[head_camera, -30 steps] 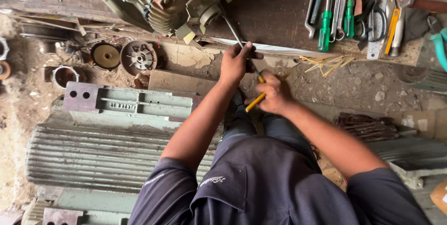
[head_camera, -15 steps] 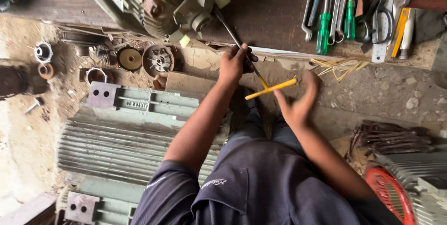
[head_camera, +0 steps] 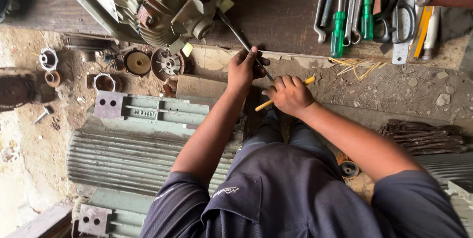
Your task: The person works on an electric motor at a cluttered workbench. They reposition the motor, tap it with a hammer, and use a long socket rod with a yellow handle to work on the motor's shaft and fan end, repeatedly turning the rod to loosen or tighten components.
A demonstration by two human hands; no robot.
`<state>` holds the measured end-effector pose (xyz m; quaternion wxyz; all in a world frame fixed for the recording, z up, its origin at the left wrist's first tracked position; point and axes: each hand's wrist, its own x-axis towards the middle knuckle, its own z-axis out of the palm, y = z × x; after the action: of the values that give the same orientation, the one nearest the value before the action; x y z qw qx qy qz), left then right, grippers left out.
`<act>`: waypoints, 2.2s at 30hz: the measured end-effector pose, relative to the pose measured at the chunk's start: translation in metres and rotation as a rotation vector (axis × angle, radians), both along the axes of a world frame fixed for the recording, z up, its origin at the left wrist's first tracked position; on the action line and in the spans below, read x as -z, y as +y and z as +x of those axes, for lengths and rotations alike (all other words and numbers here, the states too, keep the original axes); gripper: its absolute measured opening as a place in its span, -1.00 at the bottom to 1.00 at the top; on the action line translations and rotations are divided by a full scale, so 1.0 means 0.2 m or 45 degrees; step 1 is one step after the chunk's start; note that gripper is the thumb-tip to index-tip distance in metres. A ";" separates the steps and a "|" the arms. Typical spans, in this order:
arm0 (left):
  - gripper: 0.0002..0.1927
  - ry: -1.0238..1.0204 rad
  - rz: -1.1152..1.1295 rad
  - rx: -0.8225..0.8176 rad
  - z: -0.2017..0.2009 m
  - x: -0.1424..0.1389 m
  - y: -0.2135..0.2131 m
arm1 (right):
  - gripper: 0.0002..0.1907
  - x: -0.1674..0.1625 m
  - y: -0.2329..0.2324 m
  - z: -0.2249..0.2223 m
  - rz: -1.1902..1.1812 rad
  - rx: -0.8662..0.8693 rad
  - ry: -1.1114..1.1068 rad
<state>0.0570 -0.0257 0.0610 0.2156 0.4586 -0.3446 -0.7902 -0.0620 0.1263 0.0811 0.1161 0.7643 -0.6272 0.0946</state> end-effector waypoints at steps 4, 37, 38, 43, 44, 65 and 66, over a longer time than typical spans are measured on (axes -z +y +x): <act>-0.65 -0.058 -0.003 0.012 0.00 -0.02 0.00 | -0.62 0.00 -0.02 -0.01 -0.087 -0.021 -0.423; -0.65 -0.124 -0.080 -0.098 -0.02 0.03 0.01 | -0.66 -0.39 0.24 0.10 -0.128 0.219 -0.157; -0.65 -0.104 -0.102 -0.109 -0.03 0.03 0.00 | -0.61 -0.36 0.16 0.08 -0.015 0.264 0.063; -0.66 -0.060 -0.069 -0.090 -0.03 0.02 -0.01 | -0.70 -0.11 -0.08 0.01 0.126 -0.016 -0.048; -0.66 -0.044 -0.066 -0.079 -0.03 0.02 -0.01 | -0.62 -0.06 -0.09 0.00 0.099 -0.061 -0.257; -0.65 -0.113 -0.055 -0.146 -0.05 0.02 0.01 | -0.59 0.09 -0.05 0.02 -0.040 0.003 -1.302; -0.66 -0.118 -0.069 -0.150 -0.05 0.02 0.01 | -0.59 0.10 -0.05 0.03 -0.027 0.021 -1.339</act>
<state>0.0474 -0.0245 0.0570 0.2576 0.5083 -0.3479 -0.7445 -0.0566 0.1160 0.0614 -0.2060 0.6073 -0.6058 0.4709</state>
